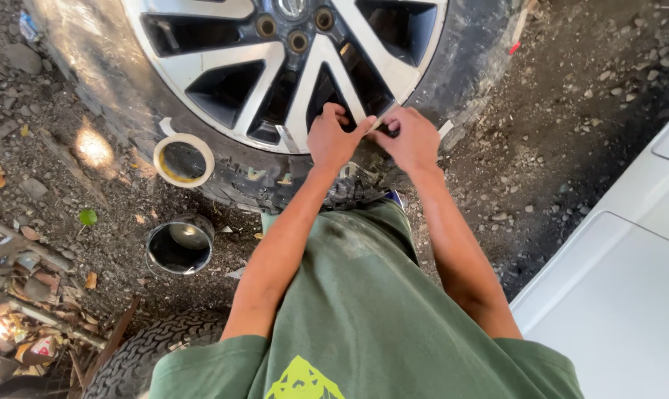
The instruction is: Apply masking tape to the spokes and rim of a car wheel to prepare for painting or repair.
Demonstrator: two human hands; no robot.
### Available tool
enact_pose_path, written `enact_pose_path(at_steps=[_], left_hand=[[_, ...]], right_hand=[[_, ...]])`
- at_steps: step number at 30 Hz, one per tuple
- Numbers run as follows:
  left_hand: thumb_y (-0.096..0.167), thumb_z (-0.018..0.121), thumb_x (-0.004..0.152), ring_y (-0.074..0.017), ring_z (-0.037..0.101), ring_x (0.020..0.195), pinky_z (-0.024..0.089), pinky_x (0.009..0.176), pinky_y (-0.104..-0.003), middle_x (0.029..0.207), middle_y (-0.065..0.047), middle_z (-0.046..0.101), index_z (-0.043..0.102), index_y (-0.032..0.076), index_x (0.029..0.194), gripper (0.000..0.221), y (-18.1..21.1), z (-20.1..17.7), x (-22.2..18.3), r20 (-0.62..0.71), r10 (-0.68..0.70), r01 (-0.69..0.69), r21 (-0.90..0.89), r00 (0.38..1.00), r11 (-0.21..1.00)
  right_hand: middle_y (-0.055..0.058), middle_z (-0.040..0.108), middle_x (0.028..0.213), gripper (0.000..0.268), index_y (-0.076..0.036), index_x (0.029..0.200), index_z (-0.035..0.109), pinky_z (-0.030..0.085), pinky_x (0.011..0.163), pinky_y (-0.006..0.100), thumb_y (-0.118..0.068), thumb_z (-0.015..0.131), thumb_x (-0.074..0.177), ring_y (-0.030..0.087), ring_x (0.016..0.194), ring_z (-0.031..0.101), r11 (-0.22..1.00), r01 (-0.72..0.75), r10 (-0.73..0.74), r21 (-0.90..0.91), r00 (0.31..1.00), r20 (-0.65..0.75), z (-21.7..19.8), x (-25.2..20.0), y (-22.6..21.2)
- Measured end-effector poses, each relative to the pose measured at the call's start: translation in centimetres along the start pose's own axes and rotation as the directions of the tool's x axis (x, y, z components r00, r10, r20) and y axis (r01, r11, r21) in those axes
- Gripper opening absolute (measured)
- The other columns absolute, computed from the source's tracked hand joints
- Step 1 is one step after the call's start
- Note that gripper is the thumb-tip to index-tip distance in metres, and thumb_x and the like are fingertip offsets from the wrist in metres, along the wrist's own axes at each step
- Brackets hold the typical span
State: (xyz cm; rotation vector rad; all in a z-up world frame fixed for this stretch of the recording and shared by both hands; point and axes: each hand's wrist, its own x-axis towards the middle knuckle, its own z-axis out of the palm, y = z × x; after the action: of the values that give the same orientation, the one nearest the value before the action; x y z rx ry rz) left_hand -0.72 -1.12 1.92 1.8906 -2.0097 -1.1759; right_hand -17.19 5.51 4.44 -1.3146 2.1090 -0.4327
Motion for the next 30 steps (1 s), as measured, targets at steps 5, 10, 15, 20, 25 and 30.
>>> enact_pose_path(at_steps=[5, 10, 15, 20, 25, 30], left_hand=[[0.058, 0.087, 0.073, -0.0275, 0.066, 0.088, 0.052, 0.073, -0.044, 0.088, -0.004, 0.069, 0.058, 0.009, 0.104, 0.065, -0.4, -0.2, -0.6, -0.017, 0.01, -0.011, -0.048, 1.0, 0.999], [0.051, 0.09, 0.072, -0.0278, 0.064, 0.093, 0.051, 0.077, -0.044, 0.09, -0.004, 0.069, 0.055, 0.009, 0.108, 0.066, -0.8, -0.3, -0.5, 0.028, 0.022, -0.021, -0.034, 0.999, 0.999], [0.041, 0.086, 0.074, -0.0259, 0.065, 0.094, 0.053, 0.08, -0.042, 0.098, -0.002, 0.07, 0.055, 0.011, 0.116, 0.061, -3.9, 0.9, 0.1, 0.131, 0.106, -0.087, -0.142, 0.986, 0.986], [0.056, 0.09, 0.069, -0.0271, 0.064, 0.091, 0.051, 0.076, -0.043, 0.089, -0.004, 0.068, 0.053, 0.01, 0.106, 0.07, 0.6, -0.8, 0.4, 0.113, -0.073, 0.076, -0.024, 0.991, 0.997], [0.06, 0.088, 0.071, -0.0276, 0.065, 0.086, 0.051, 0.073, -0.043, 0.087, -0.004, 0.066, 0.051, 0.009, 0.104, 0.072, 0.3, -0.7, 0.9, 0.107, -0.048, 0.047, 0.018, 0.993, 0.999], [0.053, 0.081, 0.081, -0.0288, 0.067, 0.086, 0.052, 0.073, -0.045, 0.087, -0.005, 0.067, 0.053, 0.008, 0.107, 0.059, -0.5, -0.6, 1.0, 0.169, -0.115, 0.12, -0.017, 0.979, 0.993]], right_hand=[[0.001, 0.073, 0.082, 0.025, -0.012, 0.091, 0.074, 0.054, 0.062, 0.035, -0.028, 0.09, 0.081, 0.02, 0.071, 0.07, 0.994, -0.069, 0.07, 0.08, 0.997, -0.015, 0.1, 0.6, -0.1], [0.003, 0.074, 0.081, 0.014, -0.008, 0.102, 0.074, 0.054, 0.063, 0.03, -0.013, 0.081, 0.091, 0.015, 0.065, 0.068, 0.966, -0.053, 0.053, 0.254, 0.999, 0.008, -0.1, 0.8, 1.6], [0.002, 0.07, 0.086, 0.023, 0.0, 0.115, 0.067, 0.051, 0.053, 0.021, -0.01, 0.075, 0.096, 0.006, 0.062, 0.064, 0.645, -0.285, 0.181, 0.709, 0.958, 0.22, -1.1, 1.2, 3.5], [0.001, 0.069, 0.084, 0.021, 0.001, 0.112, 0.068, 0.05, 0.052, 0.021, -0.011, 0.075, 0.096, 0.006, 0.061, 0.063, 0.677, -0.27, 0.204, 0.684, 0.963, 0.178, -1.1, 1.1, 2.4], [0.001, 0.07, 0.083, 0.019, 0.0, 0.11, 0.069, 0.049, 0.052, 0.02, -0.012, 0.075, 0.097, 0.005, 0.062, 0.064, 0.712, -0.283, 0.233, 0.642, 0.959, 0.164, -1.3, 1.1, 1.4], [0.0, 0.07, 0.085, 0.017, -0.001, 0.109, 0.071, 0.051, 0.055, 0.021, -0.013, 0.075, 0.097, 0.006, 0.064, 0.064, 0.724, -0.241, 0.243, 0.646, 0.966, 0.087, -0.7, 0.4, 0.8]])
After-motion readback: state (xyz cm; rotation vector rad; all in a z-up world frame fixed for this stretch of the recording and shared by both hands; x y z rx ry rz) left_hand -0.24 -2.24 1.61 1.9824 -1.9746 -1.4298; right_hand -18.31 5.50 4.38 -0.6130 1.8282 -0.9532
